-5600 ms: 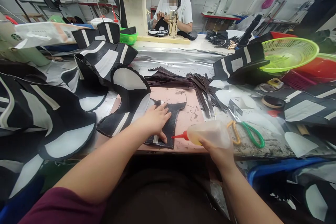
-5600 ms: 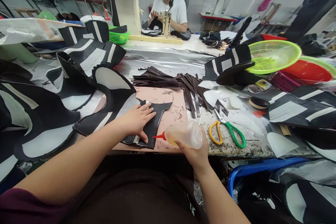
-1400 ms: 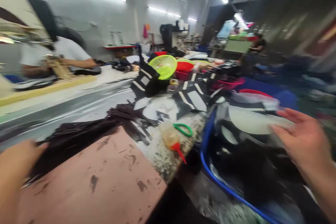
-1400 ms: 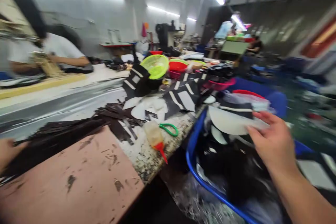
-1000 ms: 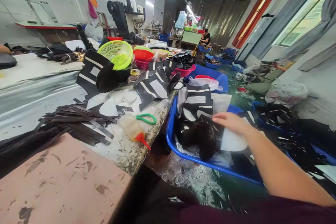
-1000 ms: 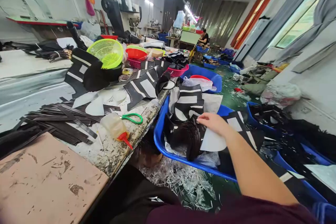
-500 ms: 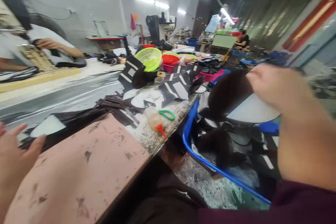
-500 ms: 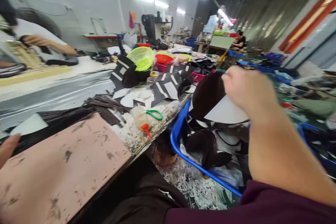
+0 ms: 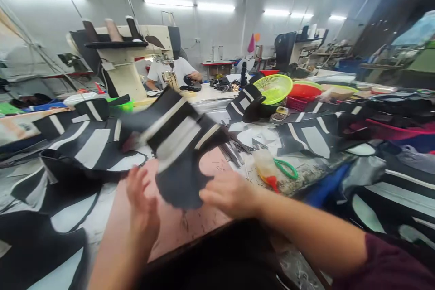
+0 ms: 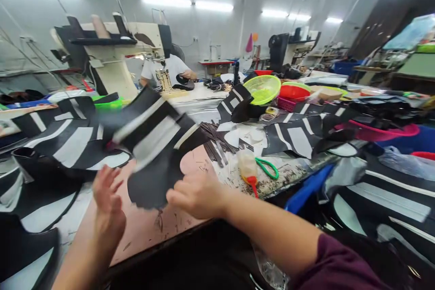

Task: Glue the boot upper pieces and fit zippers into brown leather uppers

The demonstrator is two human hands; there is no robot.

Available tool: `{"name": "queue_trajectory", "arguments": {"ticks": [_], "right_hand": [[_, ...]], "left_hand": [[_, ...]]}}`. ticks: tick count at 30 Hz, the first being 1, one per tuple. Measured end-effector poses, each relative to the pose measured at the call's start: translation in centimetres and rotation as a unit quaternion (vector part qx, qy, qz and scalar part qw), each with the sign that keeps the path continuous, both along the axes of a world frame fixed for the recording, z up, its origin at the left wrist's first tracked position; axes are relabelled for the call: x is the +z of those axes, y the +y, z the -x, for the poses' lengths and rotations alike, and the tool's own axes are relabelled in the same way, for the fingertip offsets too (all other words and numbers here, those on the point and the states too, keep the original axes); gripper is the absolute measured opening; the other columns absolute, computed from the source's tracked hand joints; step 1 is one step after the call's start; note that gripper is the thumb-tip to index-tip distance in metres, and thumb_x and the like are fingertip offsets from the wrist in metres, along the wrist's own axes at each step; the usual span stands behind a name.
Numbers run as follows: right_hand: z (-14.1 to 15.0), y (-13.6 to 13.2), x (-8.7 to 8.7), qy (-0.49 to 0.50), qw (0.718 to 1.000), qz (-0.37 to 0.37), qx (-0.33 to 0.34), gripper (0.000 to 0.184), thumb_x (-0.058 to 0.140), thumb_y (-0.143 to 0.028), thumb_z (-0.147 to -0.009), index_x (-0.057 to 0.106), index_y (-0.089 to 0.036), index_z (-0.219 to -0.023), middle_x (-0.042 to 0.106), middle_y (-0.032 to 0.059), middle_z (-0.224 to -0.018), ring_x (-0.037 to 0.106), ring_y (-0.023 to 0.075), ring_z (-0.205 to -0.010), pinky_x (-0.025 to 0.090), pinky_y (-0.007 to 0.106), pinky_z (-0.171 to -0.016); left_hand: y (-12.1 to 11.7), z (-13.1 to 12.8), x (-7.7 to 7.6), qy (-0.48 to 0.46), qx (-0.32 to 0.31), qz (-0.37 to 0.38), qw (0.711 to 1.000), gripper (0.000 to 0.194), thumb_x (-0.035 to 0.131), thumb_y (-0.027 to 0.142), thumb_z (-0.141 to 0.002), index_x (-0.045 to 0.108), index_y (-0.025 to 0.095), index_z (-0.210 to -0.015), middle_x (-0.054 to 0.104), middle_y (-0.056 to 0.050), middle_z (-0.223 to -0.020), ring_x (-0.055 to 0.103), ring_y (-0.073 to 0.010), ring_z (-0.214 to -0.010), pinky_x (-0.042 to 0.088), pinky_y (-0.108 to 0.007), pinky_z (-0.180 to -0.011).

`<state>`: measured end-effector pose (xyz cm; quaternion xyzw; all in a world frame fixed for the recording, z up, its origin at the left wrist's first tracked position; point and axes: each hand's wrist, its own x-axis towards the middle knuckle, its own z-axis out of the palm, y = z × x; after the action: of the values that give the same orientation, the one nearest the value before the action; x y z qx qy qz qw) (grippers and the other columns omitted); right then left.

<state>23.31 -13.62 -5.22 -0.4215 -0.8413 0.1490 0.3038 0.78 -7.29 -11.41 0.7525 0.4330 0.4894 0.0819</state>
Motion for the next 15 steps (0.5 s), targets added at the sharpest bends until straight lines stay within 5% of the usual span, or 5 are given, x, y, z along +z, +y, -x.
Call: {"name": "queue_trajectory", "arguments": {"ticks": [2, 5, 10, 13, 15], "right_hand": [[0.8, -0.5, -3.4, -0.04, 0.998, 0.006, 0.039, 0.021, 0.045, -0.023, -0.082, 0.064, -0.029, -0.085, 0.059, 0.0041, -0.07, 0.055, 0.0201, -0.064, 0.047, 0.035, -0.067], [-0.2, -2.1, -5.5, 0.062, 0.998, -0.02, -0.02, 0.027, 0.049, -0.03, -0.077, 0.058, -0.027, -0.103, 0.059, 0.008, -0.091, 0.056, 0.0265, -0.08, 0.044, 0.039, -0.07], [-3.4, -2.6, -4.8, 0.331, 0.925, -0.01, -0.186, 0.045, 0.043, -0.016, -0.057, 0.052, -0.027, -0.1, 0.051, 0.0025, -0.096, 0.046, 0.0218, -0.085, 0.038, 0.035, -0.073], [-4.2, -1.9, -4.3, 0.419, 0.866, 0.05, -0.27, 0.038, 0.049, -0.011, -0.055, 0.055, -0.026, -0.09, 0.049, 0.0008, -0.086, 0.043, 0.0165, -0.075, 0.037, 0.029, -0.069], [-4.0, -1.6, -4.0, 0.491, 0.819, 0.137, -0.263, 0.036, 0.06, -0.015, -0.057, 0.057, -0.025, -0.092, 0.053, 0.0019, -0.089, 0.046, 0.016, -0.075, 0.039, 0.029, -0.068]], "left_hand": [[-1.1, 0.2, -1.8, 0.162, -0.059, 0.062, 0.983, 0.053, 0.03, 0.054, -0.086, 0.019, 0.039, -0.136, 0.011, -0.001, -0.148, 0.017, -0.0294, -0.133, 0.031, -0.047, -0.103], [-1.9, -0.2, -2.6, 0.363, -0.173, 0.188, 0.896, 0.052, 0.039, 0.051, -0.084, 0.031, 0.036, -0.133, 0.012, -0.003, -0.148, 0.009, -0.0336, -0.134, 0.023, -0.053, -0.104], [-1.2, -2.3, -1.4, 0.415, -0.214, 0.269, 0.842, 0.051, 0.038, 0.041, -0.088, 0.026, 0.031, -0.136, 0.016, -0.003, -0.147, 0.01, -0.0271, -0.135, 0.016, -0.052, -0.107], [-0.7, -2.7, -1.4, 0.426, -0.211, 0.273, 0.836, 0.049, 0.042, 0.032, -0.086, 0.033, 0.024, -0.134, 0.025, -0.005, -0.144, 0.014, -0.0251, -0.134, 0.013, -0.05, -0.109], [-0.9, -2.4, -1.5, 0.411, -0.22, 0.256, 0.847, 0.044, 0.046, 0.027, -0.083, 0.044, 0.026, -0.127, 0.032, -0.002, -0.142, 0.019, -0.0248, -0.133, 0.016, -0.048, -0.109]]}}
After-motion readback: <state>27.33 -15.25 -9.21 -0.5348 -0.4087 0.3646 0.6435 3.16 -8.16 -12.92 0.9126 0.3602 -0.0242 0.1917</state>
